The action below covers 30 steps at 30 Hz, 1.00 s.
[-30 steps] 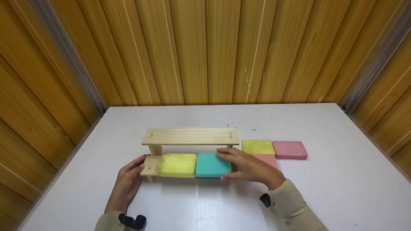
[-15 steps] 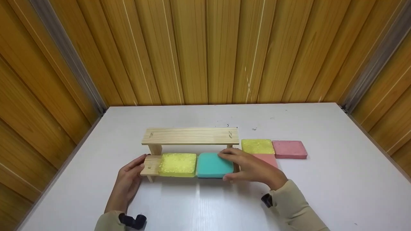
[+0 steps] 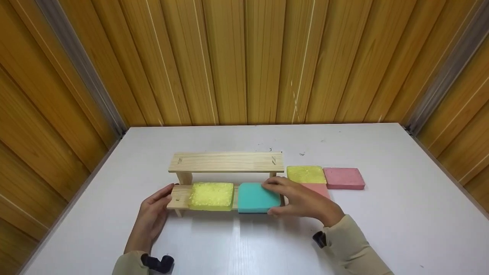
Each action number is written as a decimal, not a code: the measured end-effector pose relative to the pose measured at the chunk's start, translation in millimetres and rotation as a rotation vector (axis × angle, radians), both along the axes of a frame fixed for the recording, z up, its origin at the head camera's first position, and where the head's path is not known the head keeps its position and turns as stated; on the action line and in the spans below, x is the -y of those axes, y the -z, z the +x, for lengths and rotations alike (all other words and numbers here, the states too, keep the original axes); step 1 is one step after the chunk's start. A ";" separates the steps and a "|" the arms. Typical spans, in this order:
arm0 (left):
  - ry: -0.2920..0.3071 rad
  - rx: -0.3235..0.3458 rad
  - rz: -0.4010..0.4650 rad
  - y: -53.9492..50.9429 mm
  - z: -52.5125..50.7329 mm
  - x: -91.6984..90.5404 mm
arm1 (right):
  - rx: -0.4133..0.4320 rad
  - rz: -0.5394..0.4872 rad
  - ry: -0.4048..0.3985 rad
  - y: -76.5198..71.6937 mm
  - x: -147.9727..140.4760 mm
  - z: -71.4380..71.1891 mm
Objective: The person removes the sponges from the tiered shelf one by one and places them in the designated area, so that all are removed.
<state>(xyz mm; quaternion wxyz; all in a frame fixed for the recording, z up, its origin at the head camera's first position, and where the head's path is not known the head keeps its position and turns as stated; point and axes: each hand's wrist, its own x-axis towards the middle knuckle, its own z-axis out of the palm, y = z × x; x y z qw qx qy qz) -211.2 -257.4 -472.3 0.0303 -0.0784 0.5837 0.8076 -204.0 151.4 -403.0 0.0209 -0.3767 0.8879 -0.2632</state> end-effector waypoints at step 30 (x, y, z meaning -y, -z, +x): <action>0.003 -0.016 -0.018 0.9 -0.8 0.0 | 0.026 0.009 0.045 -2.9 -12.8 8.5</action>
